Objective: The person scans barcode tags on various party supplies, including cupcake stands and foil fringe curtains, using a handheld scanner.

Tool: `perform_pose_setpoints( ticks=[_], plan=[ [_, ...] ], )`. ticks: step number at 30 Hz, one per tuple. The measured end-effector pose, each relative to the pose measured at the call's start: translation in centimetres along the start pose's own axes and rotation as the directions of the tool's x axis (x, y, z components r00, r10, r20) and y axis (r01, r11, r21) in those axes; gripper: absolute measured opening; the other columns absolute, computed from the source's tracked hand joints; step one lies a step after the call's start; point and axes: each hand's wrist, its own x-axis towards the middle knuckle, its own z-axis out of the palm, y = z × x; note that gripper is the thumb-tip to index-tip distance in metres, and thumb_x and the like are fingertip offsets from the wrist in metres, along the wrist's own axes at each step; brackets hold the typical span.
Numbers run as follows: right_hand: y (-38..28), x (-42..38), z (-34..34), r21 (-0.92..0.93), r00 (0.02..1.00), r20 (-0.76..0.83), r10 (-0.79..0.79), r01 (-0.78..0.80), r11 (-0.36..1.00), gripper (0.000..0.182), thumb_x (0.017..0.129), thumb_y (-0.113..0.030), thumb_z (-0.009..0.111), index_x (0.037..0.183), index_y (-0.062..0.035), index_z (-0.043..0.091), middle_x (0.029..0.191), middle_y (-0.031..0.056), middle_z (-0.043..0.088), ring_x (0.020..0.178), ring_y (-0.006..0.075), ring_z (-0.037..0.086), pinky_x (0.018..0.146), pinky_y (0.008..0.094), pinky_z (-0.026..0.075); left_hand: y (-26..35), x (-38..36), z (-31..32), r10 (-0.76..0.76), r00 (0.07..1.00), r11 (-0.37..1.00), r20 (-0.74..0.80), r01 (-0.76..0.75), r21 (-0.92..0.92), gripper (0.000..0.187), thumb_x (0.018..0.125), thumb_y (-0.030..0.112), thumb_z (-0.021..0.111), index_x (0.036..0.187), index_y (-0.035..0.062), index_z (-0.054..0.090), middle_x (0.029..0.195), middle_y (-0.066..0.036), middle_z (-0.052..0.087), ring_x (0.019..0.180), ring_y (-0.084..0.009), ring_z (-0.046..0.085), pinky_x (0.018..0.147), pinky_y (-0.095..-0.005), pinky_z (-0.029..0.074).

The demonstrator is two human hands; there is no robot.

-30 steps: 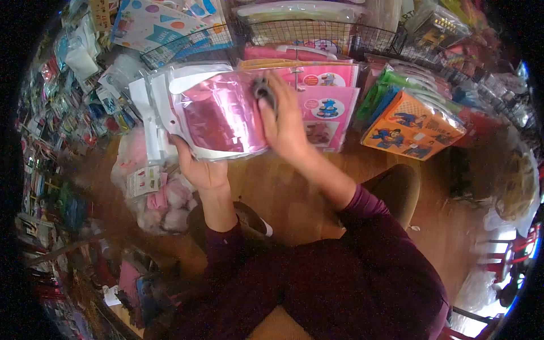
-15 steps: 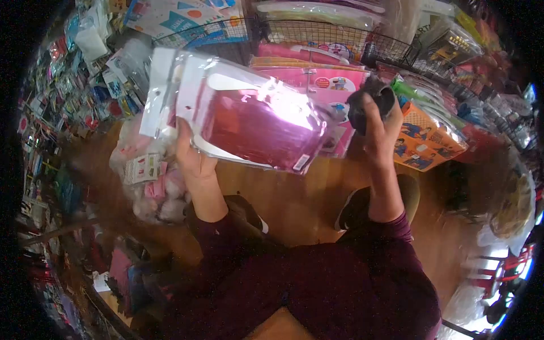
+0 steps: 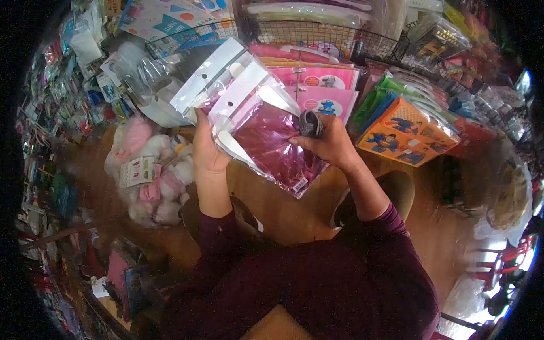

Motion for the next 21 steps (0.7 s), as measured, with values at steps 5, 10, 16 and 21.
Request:
perform_pose_setpoints(
  ticks=[5,10,16,21],
  plan=[
    [0.7,-0.2,-0.5,0.181,0.995,-0.064,0.082,-0.069,0.981,0.023,0.067,-0.013,0.074,0.078,0.0007,0.059,0.066,-0.001,0.055,0.061,0.0066,0.047,0.056,0.0246,0.042,-0.2,0.4,-0.8,0.006,1.0,0.996,0.027,-0.004,-0.088,0.054,0.089,0.043,0.032,0.126,0.0038,0.034,0.125,-0.013,0.042,0.111,-0.0267,0.044,0.092,-0.04,0.037],
    [0.7,-0.3,-3.3,0.11,0.962,-0.251,0.106,-0.08,0.991,0.014,0.071,-0.007,0.068,0.077,0.0019,0.06,0.068,0.0005,0.058,0.061,0.0061,0.05,0.056,0.0217,0.042,0.9,0.3,-0.7,0.007,0.998,0.992,0.067,0.001,-0.128,0.049,0.09,0.042,0.033,0.123,0.0058,0.038,0.119,-0.01,0.047,0.108,-0.0243,0.046,0.091,-0.0394,0.038],
    [0.7,-0.7,-5.2,0.132,0.866,-0.479,0.143,-0.09,0.987,0.014,0.072,-0.007,0.067,0.08,0.002,0.061,0.073,0.0023,0.061,0.064,0.0072,0.053,0.059,0.0216,0.042,1.5,0.4,-1.6,0.05,0.998,0.992,0.026,-0.047,-0.121,0.048,0.09,0.039,0.034,0.124,0.005,0.037,0.123,-0.01,0.045,0.11,-0.0242,0.045,0.094,-0.0406,0.035],
    [1.2,-0.4,-6.2,0.183,0.834,-0.528,0.16,-0.072,0.98,0.014,0.073,-0.009,0.066,0.081,0.0012,0.062,0.071,0.0018,0.06,0.061,0.0074,0.052,0.056,0.0217,0.041,1.7,-0.5,-1.2,0.051,0.998,0.997,-0.029,-0.053,-0.049,0.046,0.089,0.036,0.039,0.12,0.0016,0.039,0.12,-0.011,0.047,0.107,-0.0228,0.047,0.09,-0.0389,0.039]
  ],
)
